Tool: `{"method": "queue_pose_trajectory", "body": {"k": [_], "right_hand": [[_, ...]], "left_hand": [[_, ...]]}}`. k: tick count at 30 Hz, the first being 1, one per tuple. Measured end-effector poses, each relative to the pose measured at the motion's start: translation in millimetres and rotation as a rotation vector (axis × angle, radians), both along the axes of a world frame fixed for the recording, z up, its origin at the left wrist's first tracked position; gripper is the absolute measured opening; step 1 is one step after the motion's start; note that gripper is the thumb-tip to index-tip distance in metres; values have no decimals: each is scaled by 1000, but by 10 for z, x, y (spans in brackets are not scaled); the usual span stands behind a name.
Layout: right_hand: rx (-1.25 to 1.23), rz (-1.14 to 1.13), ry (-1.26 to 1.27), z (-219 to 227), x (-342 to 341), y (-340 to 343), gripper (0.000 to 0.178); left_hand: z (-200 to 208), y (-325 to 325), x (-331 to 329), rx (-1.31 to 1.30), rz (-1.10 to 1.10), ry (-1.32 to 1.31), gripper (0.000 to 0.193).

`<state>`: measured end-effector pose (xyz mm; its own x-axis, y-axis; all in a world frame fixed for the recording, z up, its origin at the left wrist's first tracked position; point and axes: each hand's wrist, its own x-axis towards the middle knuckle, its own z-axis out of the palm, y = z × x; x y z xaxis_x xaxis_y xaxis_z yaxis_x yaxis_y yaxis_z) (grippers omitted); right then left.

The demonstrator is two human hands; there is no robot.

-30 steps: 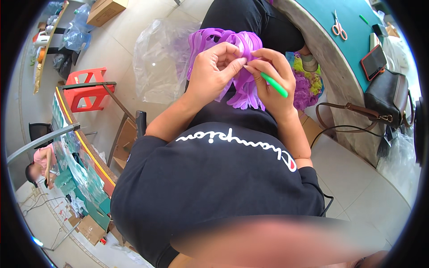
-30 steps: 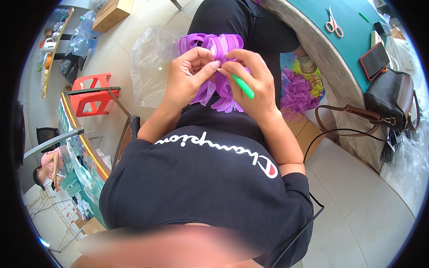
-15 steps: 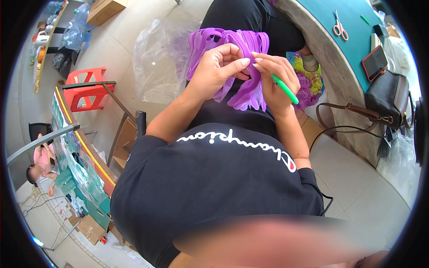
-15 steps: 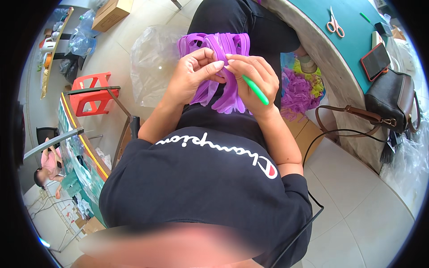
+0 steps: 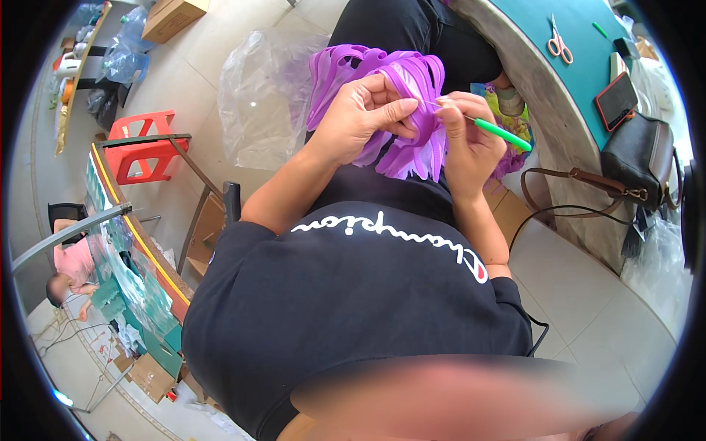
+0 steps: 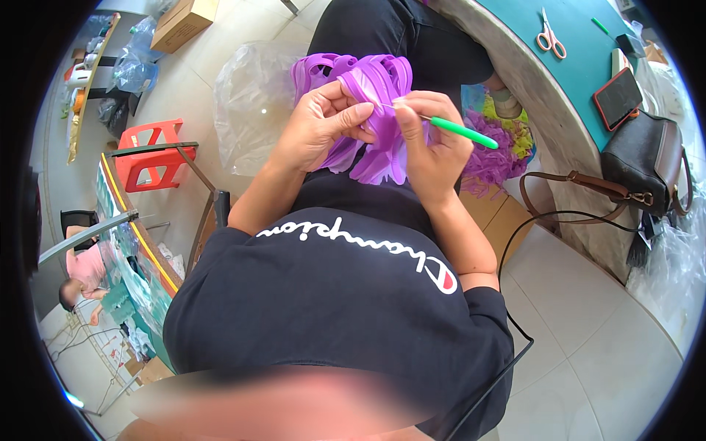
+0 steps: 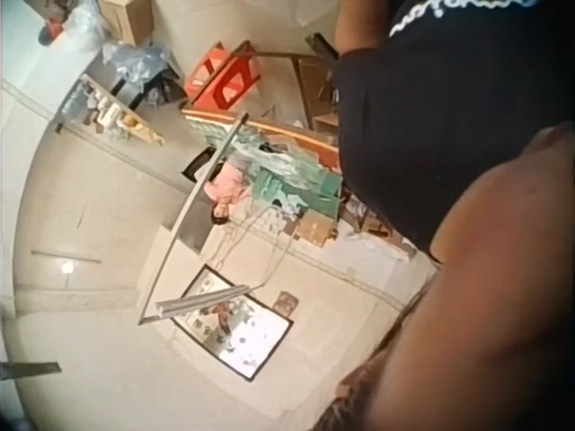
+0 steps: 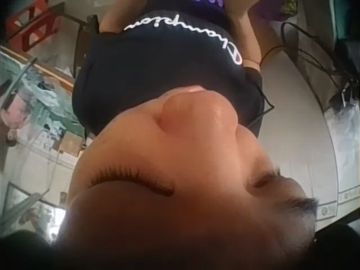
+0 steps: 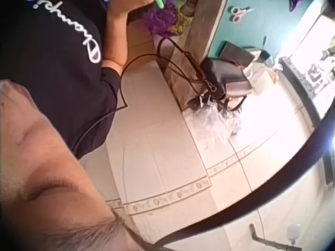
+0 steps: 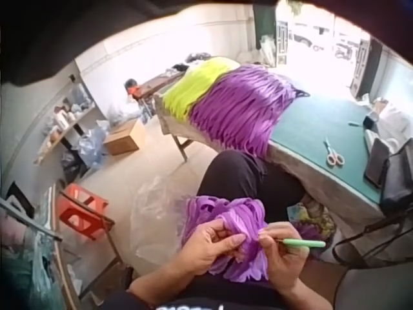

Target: Cutting and separating purple plastic fringe components using scissors and a small hook tool.

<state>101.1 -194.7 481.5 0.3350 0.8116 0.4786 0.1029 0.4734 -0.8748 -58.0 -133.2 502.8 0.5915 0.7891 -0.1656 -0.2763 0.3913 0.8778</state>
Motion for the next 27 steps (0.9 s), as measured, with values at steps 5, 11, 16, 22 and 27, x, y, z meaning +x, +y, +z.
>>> {"method": "queue_pose_trajectory", "body": {"k": [5,11,16,22,27], "right_hand": [[-19,-8,-9,-4,-29,0,7],[50,-101,-249,61,-42,23,7],[29,-120,-528,115,-35,74,7],[-5,-68,-557,159,-4,84,8],[98,-130,-500,92,-35,105,9]], "left_hand": [[34,-27,-5,19,39,-29,15],[-12,-69,18,181,113,28,15],[-23,-76,3,363,176,197,8],[-67,-97,40,390,270,245,8],[-35,-18,18,223,209,112,11]]}}
